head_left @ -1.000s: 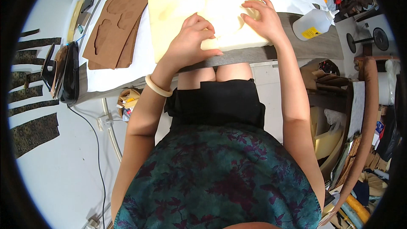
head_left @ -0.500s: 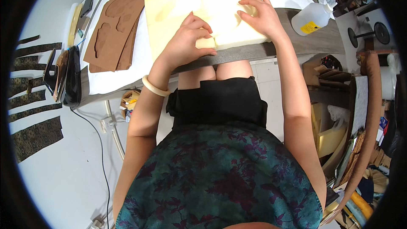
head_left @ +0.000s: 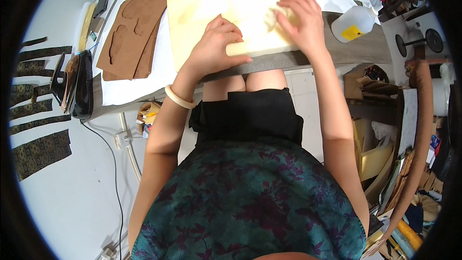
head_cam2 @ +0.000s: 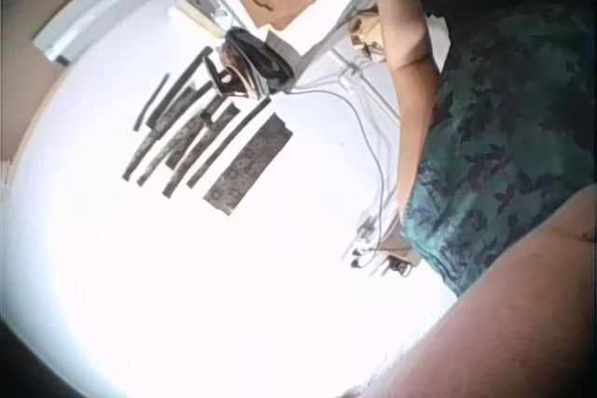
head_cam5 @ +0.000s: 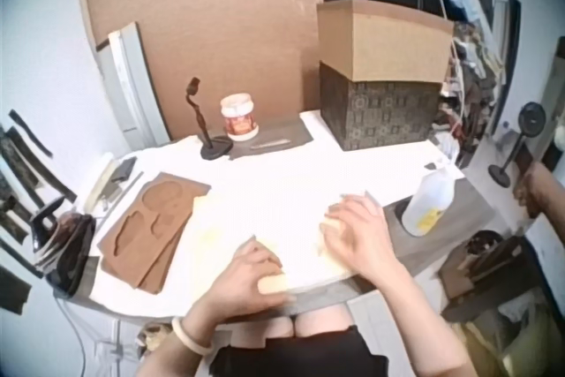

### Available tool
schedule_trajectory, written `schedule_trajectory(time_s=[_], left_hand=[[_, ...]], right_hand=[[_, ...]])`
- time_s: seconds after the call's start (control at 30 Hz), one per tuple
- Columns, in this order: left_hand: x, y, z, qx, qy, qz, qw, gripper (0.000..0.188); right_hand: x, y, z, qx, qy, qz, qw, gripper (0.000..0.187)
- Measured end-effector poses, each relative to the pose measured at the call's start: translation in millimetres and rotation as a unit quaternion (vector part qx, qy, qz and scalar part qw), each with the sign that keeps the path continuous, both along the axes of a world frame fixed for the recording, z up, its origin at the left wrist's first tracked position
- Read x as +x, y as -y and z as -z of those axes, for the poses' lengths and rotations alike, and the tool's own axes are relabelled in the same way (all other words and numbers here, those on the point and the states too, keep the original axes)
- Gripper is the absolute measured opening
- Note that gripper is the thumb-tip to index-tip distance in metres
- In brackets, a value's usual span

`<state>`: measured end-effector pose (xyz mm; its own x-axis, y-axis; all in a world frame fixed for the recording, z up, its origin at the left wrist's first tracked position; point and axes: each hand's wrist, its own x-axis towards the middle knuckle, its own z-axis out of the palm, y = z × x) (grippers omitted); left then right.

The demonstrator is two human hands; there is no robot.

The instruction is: The person assembles foam pieces by applying glue to the edges and pressing them together. They handle a rectangular foam board and smaller foam cutouts, aligning and bonding them on a workbench.

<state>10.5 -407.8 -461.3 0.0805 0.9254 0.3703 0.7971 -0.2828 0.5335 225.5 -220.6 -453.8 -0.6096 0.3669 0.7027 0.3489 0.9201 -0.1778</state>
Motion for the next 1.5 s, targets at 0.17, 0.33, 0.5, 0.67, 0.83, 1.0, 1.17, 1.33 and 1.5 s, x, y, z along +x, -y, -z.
schedule_trajectory(time_s=[0.17, 0.33, 0.5, 0.67, 0.83, 1.0, 1.17, 1.33, 1.5], left_hand=[[-1, -1, 4, 0.014, 0.007, -0.005, 1.000, 0.036], [-3, 0, 2, 0.013, 0.030, 0.011, 0.999, 0.033], [-8, 1, -4, -0.023, 0.048, 0.026, 0.998, 0.031], [-6, 0, -1, -0.021, 0.052, 0.018, 0.998, 0.027], [-6, -1, 1, -0.024, 0.047, 0.014, 0.999, 0.026], [-6, -2, -1, -0.030, 0.038, 0.022, 0.999, 0.024], [-4, -2, 2, -0.024, 0.032, 0.013, 0.999, 0.023], [-6, -1, 3, 0.001, 0.056, 0.018, 0.998, 0.020], [-6, -1, 3, 0.010, 0.062, 0.016, 0.998, 0.019]], right_hand=[[4, 58, -5, -0.223, 0.078, -0.159, 0.959, 0.037], [3, 62, 9, -0.202, 0.105, -0.147, 0.963, 0.033], [4, 61, 12, -0.216, 0.096, -0.146, 0.961, 0.028], [4, 62, 11, -0.190, 0.083, -0.156, 0.966, 0.027], [1, 64, 15, -0.170, 0.072, -0.159, 0.970, 0.024], [1, 64, 21, -0.182, 0.043, -0.160, 0.969, 0.020], [-2, 64, 22, -0.163, 0.041, -0.166, 0.972, 0.019], [-3, 66, 17, -0.155, 0.071, -0.167, 0.971, 0.018], [-2, 65, 18, -0.151, 0.067, -0.163, 0.973, 0.017]])
